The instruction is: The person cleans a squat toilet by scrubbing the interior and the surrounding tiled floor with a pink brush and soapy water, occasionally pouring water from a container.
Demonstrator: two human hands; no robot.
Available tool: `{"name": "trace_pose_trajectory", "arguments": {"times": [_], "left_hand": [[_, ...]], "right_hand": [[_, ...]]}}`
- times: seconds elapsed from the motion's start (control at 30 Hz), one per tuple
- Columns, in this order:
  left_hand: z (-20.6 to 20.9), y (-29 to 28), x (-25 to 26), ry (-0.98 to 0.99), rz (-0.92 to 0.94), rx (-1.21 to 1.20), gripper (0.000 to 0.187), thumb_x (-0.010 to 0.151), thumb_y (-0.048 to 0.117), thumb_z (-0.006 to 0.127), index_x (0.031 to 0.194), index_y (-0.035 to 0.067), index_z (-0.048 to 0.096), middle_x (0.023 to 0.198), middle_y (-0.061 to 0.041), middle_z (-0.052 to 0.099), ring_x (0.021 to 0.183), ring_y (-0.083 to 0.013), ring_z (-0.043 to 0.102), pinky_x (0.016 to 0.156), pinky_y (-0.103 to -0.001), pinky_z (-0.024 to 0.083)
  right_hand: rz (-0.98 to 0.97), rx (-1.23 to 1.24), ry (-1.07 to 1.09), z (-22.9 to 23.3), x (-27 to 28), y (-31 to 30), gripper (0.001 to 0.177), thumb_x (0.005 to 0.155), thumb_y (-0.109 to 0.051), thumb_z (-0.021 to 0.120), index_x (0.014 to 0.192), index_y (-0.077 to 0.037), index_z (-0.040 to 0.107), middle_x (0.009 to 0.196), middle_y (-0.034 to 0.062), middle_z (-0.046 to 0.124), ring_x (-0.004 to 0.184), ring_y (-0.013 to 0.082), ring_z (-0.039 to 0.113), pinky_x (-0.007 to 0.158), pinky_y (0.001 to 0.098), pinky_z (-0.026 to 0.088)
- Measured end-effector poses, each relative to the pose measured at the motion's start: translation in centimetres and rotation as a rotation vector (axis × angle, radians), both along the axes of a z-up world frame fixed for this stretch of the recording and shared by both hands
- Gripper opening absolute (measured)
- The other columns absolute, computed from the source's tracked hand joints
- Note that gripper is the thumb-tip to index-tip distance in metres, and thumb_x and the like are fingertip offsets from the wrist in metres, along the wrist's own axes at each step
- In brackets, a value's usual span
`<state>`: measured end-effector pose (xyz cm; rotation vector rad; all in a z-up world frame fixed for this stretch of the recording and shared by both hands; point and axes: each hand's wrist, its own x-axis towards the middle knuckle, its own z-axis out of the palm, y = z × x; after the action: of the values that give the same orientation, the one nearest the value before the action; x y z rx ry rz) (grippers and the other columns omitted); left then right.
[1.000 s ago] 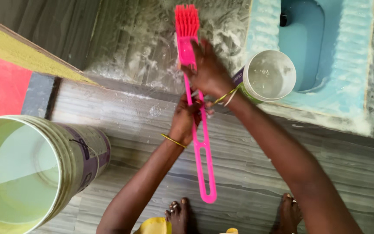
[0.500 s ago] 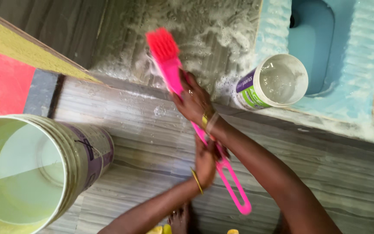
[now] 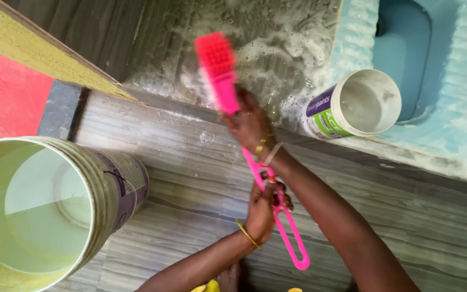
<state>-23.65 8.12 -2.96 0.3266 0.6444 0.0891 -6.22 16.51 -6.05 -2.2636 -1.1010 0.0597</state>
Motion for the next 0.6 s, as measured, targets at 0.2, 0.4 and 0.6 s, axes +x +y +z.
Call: {"name": "trace_pose_trajectory", "arguments": {"times": [0.2, 0.4, 0.6], "left_hand": [[-1.1, 3.0, 2.2, -0.046, 0.036, 0.103, 0.015, 0.106, 0.018, 0.050, 0.116, 0.008, 0.048, 0.081, -0.004, 0.057, 0.059, -0.0149, 0.052, 0.056, -0.034, 0.050], [-0.1, 2.5, -0.3, 0.023, 0.207, 0.014, 0.019, 0.106, 0.028, 0.047, 0.119, 0.014, 0.047, 0.074, -0.003, 0.052, 0.058, -0.0150, 0.053, 0.053, -0.034, 0.048], [-0.1, 6.1, 2.1, -0.058, -0.109, 0.096, 0.023, 0.106, 0.025, 0.053, 0.127, 0.017, 0.048, 0.082, -0.001, 0.055, 0.060, -0.0124, 0.052, 0.055, -0.031, 0.045]], "right_hand": [[-0.163, -0.066, 0.043, -0.6, 5.6, 3.2, 0.056, 0.102, -0.032, 0.065, 0.148, -0.004, 0.050, 0.127, 0.0156, 0.068, 0.086, 0.0210, 0.076, 0.074, 0.0340, 0.063], [0.095, -0.110, 0.142, 0.4, -2.8, 6.6, 0.073, 0.092, -0.030, 0.073, 0.150, 0.002, 0.041, 0.146, 0.0264, 0.048, 0.089, 0.0334, 0.071, 0.062, 0.0394, 0.062], [-0.116, 0.045, 0.044, 1.2, 7.0, 4.7, 0.038, 0.099, -0.027, 0.075, 0.132, -0.008, 0.067, 0.124, 0.0146, 0.071, 0.101, 0.0277, 0.075, 0.084, 0.0390, 0.064]]}}
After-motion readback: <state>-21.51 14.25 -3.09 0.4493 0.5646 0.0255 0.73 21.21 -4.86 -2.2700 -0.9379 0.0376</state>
